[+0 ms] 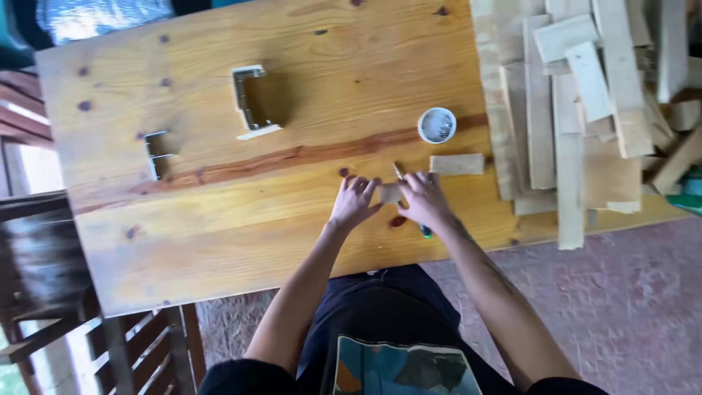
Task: The person assembles small wooden brackets by attaching metal L-brackets to wooden blocks using a screwdriver and screws. They repeatedly pick up a wooden block, align a metal bracket, insert screws, and tighten them before setting the finished unit aside.
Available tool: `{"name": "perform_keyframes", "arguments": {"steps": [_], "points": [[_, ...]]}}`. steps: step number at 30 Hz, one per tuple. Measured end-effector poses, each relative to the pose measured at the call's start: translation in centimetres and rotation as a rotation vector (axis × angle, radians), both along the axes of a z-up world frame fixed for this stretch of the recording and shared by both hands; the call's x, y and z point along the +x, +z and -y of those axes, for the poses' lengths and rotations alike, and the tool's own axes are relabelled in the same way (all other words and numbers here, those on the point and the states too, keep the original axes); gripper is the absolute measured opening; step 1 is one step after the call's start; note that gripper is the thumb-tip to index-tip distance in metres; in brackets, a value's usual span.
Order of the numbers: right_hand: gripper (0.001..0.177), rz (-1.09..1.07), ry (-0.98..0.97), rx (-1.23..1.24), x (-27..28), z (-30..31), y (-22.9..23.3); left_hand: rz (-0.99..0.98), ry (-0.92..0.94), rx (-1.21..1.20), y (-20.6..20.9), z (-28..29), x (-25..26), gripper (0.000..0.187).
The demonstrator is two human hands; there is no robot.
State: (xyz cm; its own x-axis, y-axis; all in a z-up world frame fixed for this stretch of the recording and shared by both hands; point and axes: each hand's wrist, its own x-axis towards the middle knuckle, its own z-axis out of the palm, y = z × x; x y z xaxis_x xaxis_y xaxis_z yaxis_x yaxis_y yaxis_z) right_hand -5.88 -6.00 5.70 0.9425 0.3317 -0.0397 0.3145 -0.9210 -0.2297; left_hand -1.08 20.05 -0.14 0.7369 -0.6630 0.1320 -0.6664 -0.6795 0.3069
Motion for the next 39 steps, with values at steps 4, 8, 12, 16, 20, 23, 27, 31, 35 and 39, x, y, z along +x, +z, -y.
{"name": "perform_keyframes", "arguments": {"steps": [4,8,12,16,20,23,27,31,35,39], "points": [[0.057,-0.046,0.1,0.045,2.1,-9.2,-3.8,-0.123,0.149,0.072,-0.9,-9.3,-1.6,0.081],[0.056,-0.015,0.125,0.059,4.9,-15.0,-5.9,-0.113,0.255,0.127,-2.1,-14.3,-0.4,0.08],[0.062,-0.089,0.052,0.035,5.6,-18.0,-7.3,-0.125,0.294,0.105,-3.7,-16.1,0.8,0.087],[0.075,-0.145,0.042,0.011,4.5,-19.0,-4.1,-0.206,0.33,-0.007,-0.9,-18.3,1.2,0.102],[0.075,-0.055,-0.103,0.149,1.3,-19.6,-3.1,-0.069,0.613,-0.161,-3.9,-28.6,3.8,0.059],[0.061,-0.022,-0.133,0.173,-1.0,-19.6,-4.3,0.057,0.968,-0.074,-3.6,-38.3,7.4,0.041],[0.043,-0.013,-0.186,0.245,-2.2,-19.2,-6.6,0.085,1.242,0.1,-4.9,-50.2,12.4,0.069],[0.034,-0.022,-0.246,0.284,-1.5,-20.9,-4.8,-0.037,1.204,0.062,-5.7,-54.6,16.0,0.066],[0.026,-0.036,-0.284,0.344,-1.2,-22.6,-3.6,-0.002,1.176,-0.182,-6.0,-52.6,15.9,0.009],[0.028,-0.014,-0.251,0.4,-1.4,-24.0,-4.8,0.073,1.026,-0.355,-1.9,-44.6,10.5,0.013]]}}
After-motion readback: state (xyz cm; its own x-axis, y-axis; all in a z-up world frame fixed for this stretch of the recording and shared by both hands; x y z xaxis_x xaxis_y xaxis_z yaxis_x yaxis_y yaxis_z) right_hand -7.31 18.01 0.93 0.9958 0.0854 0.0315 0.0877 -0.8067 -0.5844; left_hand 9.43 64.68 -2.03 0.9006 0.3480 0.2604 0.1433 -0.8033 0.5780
